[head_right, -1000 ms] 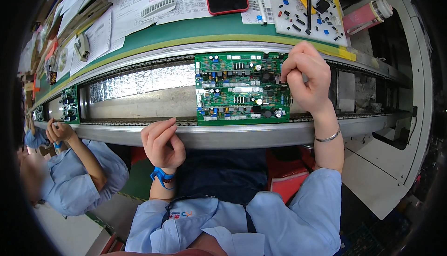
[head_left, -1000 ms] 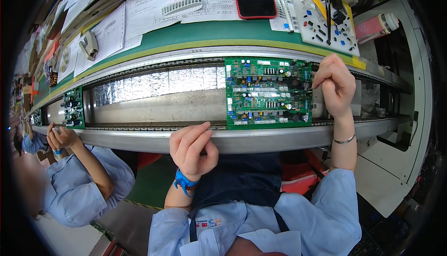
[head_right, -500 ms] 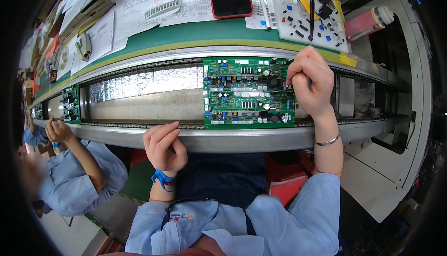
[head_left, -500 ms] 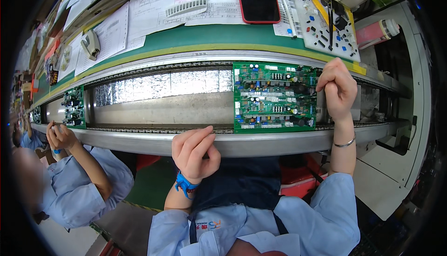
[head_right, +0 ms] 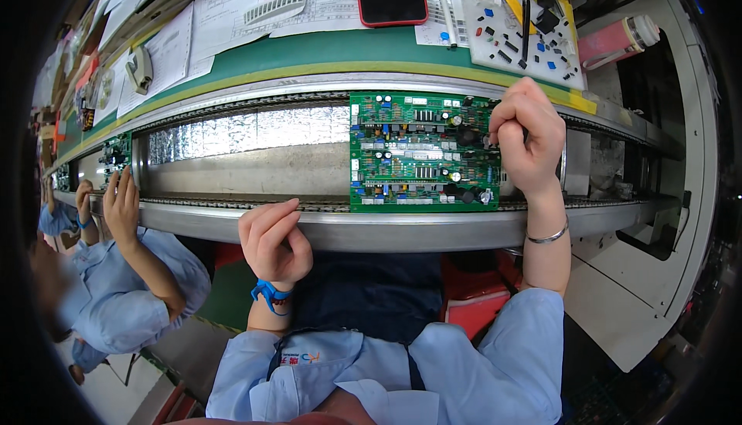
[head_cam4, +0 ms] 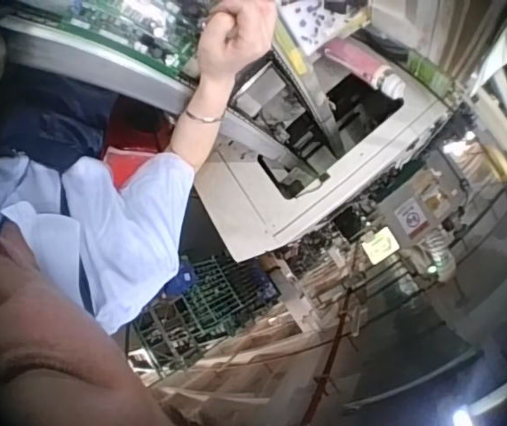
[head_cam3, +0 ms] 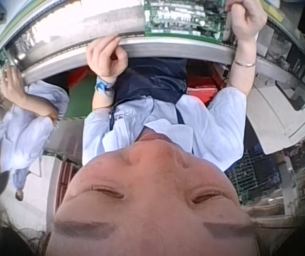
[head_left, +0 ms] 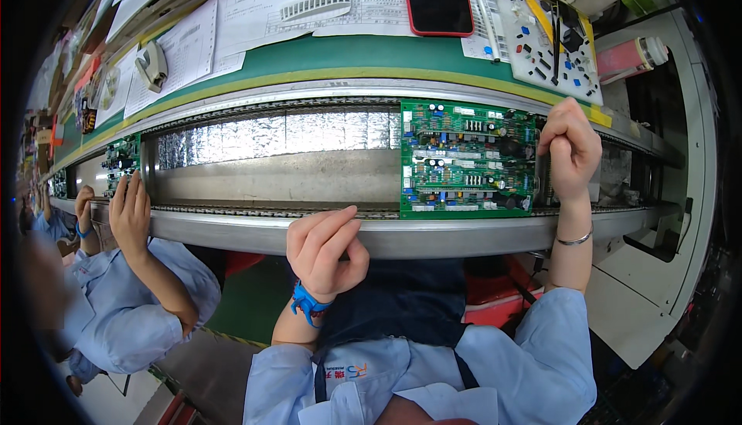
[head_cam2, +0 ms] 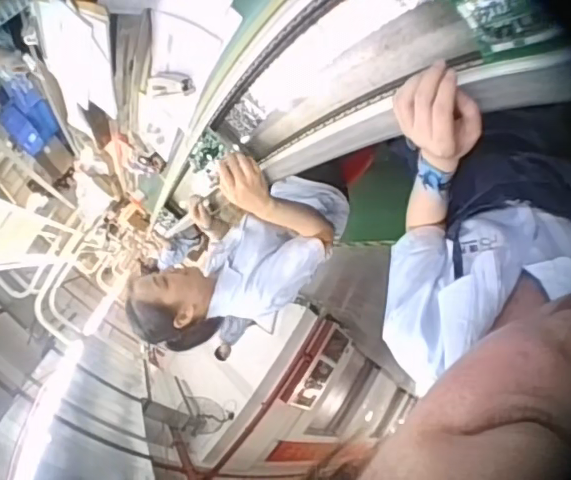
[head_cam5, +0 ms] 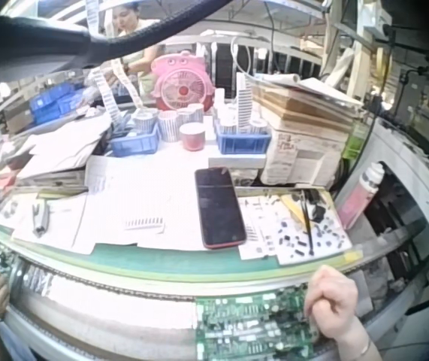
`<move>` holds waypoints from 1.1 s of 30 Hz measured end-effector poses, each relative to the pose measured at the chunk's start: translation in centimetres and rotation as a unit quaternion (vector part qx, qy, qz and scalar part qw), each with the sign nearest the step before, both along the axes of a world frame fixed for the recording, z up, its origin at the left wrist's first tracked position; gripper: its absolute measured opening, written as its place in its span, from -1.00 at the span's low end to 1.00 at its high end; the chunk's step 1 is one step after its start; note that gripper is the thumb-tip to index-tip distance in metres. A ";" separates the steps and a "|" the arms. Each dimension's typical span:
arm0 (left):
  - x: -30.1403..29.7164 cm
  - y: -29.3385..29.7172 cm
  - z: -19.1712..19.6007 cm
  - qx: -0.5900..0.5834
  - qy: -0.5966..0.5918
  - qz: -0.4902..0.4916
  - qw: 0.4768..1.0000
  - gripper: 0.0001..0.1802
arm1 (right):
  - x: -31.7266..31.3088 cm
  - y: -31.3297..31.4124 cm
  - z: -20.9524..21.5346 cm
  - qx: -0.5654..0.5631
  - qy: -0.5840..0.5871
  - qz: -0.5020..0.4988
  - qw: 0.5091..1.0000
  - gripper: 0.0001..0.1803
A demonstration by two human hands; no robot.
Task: The person assembles electronic circuit boards on a factory workbench. They pick up small components from a tray and insert them into slots on the green boards, then press them down to secure them. The person handles multiple boards sequentially, moving them along the workbench as they work.
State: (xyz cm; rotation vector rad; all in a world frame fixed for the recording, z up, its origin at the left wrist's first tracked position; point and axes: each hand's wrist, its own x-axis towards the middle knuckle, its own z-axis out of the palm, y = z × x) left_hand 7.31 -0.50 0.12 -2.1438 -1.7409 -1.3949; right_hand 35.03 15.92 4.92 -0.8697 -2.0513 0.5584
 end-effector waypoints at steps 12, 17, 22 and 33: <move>0.0 0.0 -0.1 0.000 -0.004 -0.001 1.000 -0.60 | 0.3 0.0 0.0 0.002 0.001 -0.006 1.000 -0.88; 0.0 0.0 -0.1 0.000 -0.002 0.001 1.000 -0.61 | 0.3 0.1 0.1 0.002 -0.001 -0.003 1.000 -0.89; 0.2 0.0 0.1 -0.006 0.000 -0.003 1.000 -0.65 | 0.2 0.0 0.1 -0.004 -0.003 -0.006 1.000 -0.89; 0.3 0.0 0.1 -0.007 0.000 -0.001 1.000 -0.69 | 0.5 -0.2 -0.6 -0.020 0.095 0.128 0.987 -0.40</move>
